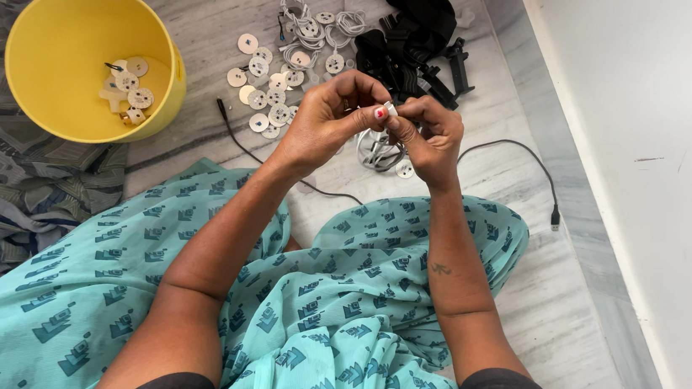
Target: The person sits on the floor and organizes a pile of tangled black and white cables. They pick up individual cables, untangle them, and coil them neatly by hand, placing the finished coils back onto the floor.
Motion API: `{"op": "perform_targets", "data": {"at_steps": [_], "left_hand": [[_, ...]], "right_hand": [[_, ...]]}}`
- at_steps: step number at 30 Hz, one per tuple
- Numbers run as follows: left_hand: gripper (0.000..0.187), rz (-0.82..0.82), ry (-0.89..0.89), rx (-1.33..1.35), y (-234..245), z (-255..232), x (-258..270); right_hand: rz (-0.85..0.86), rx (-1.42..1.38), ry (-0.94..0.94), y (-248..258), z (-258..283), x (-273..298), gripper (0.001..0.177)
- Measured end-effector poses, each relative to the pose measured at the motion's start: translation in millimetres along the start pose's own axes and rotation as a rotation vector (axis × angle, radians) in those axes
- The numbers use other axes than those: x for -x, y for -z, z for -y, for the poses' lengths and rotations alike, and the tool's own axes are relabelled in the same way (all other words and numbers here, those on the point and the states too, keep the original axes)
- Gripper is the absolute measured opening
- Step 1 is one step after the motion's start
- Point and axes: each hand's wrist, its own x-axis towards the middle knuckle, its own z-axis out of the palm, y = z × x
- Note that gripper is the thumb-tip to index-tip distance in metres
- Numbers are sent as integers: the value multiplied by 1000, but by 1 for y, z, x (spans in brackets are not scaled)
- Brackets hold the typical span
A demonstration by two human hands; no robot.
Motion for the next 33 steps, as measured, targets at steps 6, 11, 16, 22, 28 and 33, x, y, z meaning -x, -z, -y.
{"op": "perform_targets", "data": {"at_steps": [6, 11, 16, 22, 28, 33], "left_hand": [[13, -27, -15, -115, 2, 0, 0], [11, -143, -49, -286, 1, 21, -2], [10, -148, -110, -404, 2, 21, -3], [8, -143, -179, -430, 12, 17, -6], [8, -144, -214, -428, 23, 23, -5], [10, -124, -250, -369, 28, 15, 0]], "right_hand": [[15, 183, 14, 1, 2, -5, 12], [16, 489, 12, 27, -25, -7, 11], [-265, 689, -266, 74, -73, -8, 18], [-482, 1040, -226, 117, -99, 2, 34], [-343, 1042, -236, 103, -95, 2, 37], [-39, 906, -497, 71, -95, 0, 39]]}}
